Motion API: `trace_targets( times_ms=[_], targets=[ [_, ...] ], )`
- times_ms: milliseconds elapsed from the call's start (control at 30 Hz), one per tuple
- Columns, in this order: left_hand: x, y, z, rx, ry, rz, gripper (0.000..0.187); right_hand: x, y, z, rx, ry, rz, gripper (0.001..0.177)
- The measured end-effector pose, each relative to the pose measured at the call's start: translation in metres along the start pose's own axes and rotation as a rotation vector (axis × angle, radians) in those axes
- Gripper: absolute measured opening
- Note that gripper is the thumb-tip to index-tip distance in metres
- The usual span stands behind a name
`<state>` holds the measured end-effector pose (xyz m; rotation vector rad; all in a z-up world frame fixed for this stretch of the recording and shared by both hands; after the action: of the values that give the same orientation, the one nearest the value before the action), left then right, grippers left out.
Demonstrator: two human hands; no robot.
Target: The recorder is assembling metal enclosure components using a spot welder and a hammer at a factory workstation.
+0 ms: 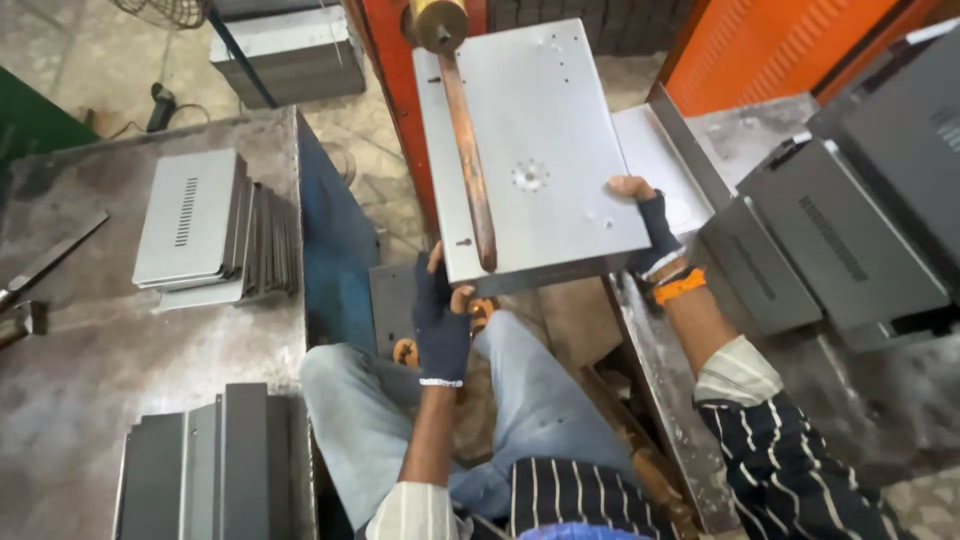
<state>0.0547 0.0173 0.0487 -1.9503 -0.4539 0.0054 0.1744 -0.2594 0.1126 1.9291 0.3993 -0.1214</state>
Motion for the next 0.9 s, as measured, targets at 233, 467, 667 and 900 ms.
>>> trace_targets(
  times_ms=[233, 467, 667, 900],
  targets=[
    [0.004, -0.001, 0.032, 0.176, -0.048, 0.017, 0.052, 0.031, -0.046, 0.000, -0.038, -0.100, 0.111, 0.041],
    [0.002, 0.019, 0.069, 0.377, -0.088, -0.211, 0.038, 0.037, -0.058, -0.012, 0.001, -0.089, 0.123, 0.036],
    [-0.002, 0.011, 0.085, 0.320, -0.212, 0.048, 0.039, 0.035, -0.068, -0.031, 0.105, 0.025, -0.041, 0.043],
    [0.003, 0.017, 0.118, 0.273, -0.270, 0.007, 0.046, 0.048, -0.081, -0.049, 0.067, 0.032, 0.033, 0.046]
  ],
)
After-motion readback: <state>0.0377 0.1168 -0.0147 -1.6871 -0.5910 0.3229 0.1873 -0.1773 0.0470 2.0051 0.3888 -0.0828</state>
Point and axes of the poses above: each hand's wrist, its own x-axis towards the middle knuckle, its own z-axis out of the back of the hand, y = z × x, the point moved 1 cm from there along x, towards the middle knuckle, and after that the axes turned 10 degrees about -x, right-handed, at the moved point
